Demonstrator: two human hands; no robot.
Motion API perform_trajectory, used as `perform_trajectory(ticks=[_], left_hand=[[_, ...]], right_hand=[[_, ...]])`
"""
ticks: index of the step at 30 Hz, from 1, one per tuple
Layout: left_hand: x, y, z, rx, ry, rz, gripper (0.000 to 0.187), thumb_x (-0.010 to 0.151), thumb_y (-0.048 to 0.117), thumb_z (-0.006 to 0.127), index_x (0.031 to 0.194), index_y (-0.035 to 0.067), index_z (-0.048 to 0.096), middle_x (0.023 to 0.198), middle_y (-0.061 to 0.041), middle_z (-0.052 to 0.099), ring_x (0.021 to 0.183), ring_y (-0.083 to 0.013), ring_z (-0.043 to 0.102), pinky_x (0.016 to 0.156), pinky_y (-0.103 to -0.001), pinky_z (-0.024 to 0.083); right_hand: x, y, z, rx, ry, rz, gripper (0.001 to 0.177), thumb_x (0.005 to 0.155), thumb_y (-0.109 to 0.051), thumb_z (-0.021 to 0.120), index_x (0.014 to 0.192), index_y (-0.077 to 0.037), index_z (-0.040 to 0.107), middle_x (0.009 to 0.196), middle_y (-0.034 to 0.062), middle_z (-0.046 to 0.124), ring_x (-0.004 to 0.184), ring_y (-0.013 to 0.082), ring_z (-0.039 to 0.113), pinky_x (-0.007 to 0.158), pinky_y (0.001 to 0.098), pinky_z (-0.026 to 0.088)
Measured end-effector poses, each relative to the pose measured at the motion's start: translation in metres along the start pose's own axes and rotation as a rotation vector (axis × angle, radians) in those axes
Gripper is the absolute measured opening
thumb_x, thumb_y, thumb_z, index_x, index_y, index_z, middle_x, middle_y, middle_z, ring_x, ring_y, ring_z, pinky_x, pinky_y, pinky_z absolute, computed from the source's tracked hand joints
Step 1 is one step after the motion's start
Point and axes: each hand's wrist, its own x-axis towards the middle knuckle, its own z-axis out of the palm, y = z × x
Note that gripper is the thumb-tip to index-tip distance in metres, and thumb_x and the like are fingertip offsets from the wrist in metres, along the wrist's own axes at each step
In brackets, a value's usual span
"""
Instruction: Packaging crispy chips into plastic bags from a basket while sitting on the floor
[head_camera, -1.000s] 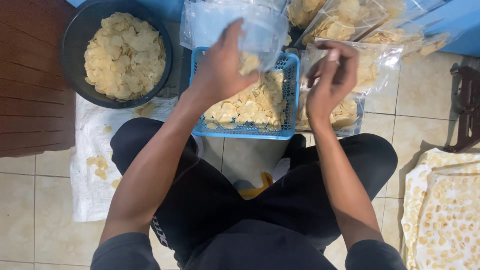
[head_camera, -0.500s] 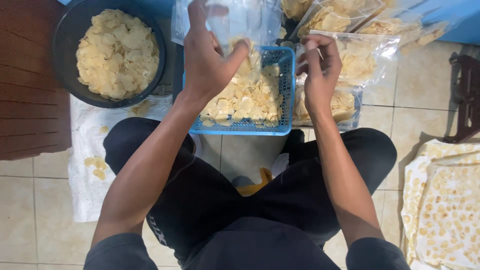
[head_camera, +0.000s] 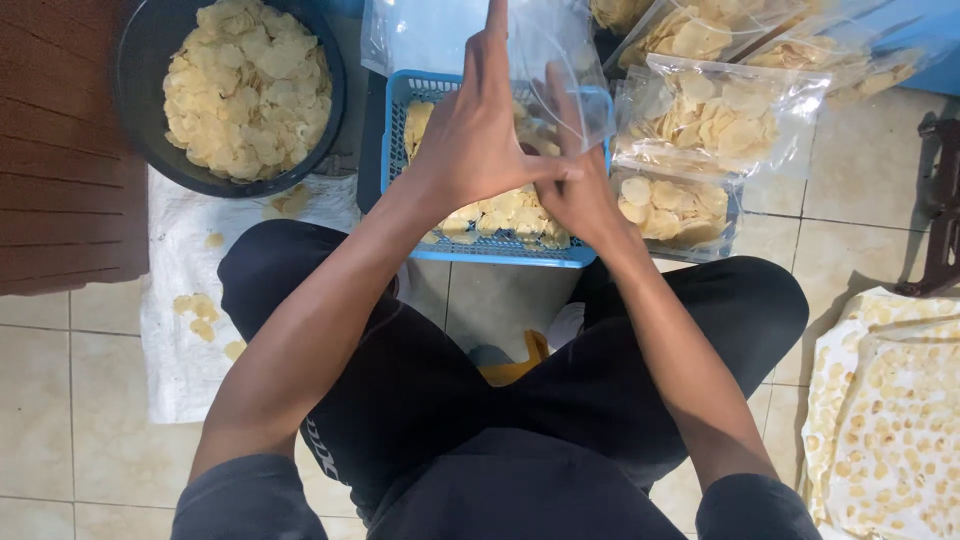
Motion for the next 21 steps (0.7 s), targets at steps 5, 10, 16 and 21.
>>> perform_trajectory(ticks=[5,10,16,21], left_hand=[[-0.003,-0.006,0.014,0.016,0.061,0.033,0.157,0.120,0.059,0.112,0.187,0.024,-0.026,0.182,-0.028,0.039,0.105,-0.0429,0.080,0.081,-0.058,0.057],[0.020,0.004,-0.047,0.041,0.308,-0.017,0.069,0.114,0.056,0.087,0.142,0.006,0.048,0.125,-0.012,0.067,0.065,-0.0270,0.067,0.057,-0.049,0.051],[0.014,-0.030,-0.083,-0.038,0.635,0.082,0.030,0.120,0.027,0.088,0.121,0.015,0.060,0.087,-0.004,0.051,0.078,-0.0295,0.051,0.078,-0.058,0.040],[0.008,-0.046,-0.068,-0.092,0.605,-0.004,0.051,0.129,0.037,0.090,0.163,0.025,0.054,0.085,0.001,0.047,0.080,-0.0250,0.048,0.087,-0.057,0.042]], right_hand=[[0.004,-0.003,0.009,-0.117,-0.023,0.096,0.072,0.095,0.012,0.053,0.157,-0.007,0.023,0.174,0.0242,0.007,0.116,0.0310,0.038,0.097,0.0479,0.043],[0.004,0.005,0.026,-0.271,-0.009,0.060,0.108,0.109,-0.049,0.075,0.168,-0.008,-0.006,0.177,0.0177,-0.003,0.168,0.0424,0.018,0.136,0.0632,0.031],[0.017,0.029,0.083,-0.527,-0.092,0.123,0.105,0.099,-0.068,0.066,0.163,-0.006,0.012,0.165,0.0355,0.020,0.152,0.0534,0.030,0.123,0.0683,0.035],[0.046,0.063,0.139,-1.065,-0.516,0.188,0.125,0.080,-0.100,0.048,0.167,-0.020,0.008,0.165,0.0308,0.020,0.152,0.0484,0.018,0.118,0.0684,0.021]])
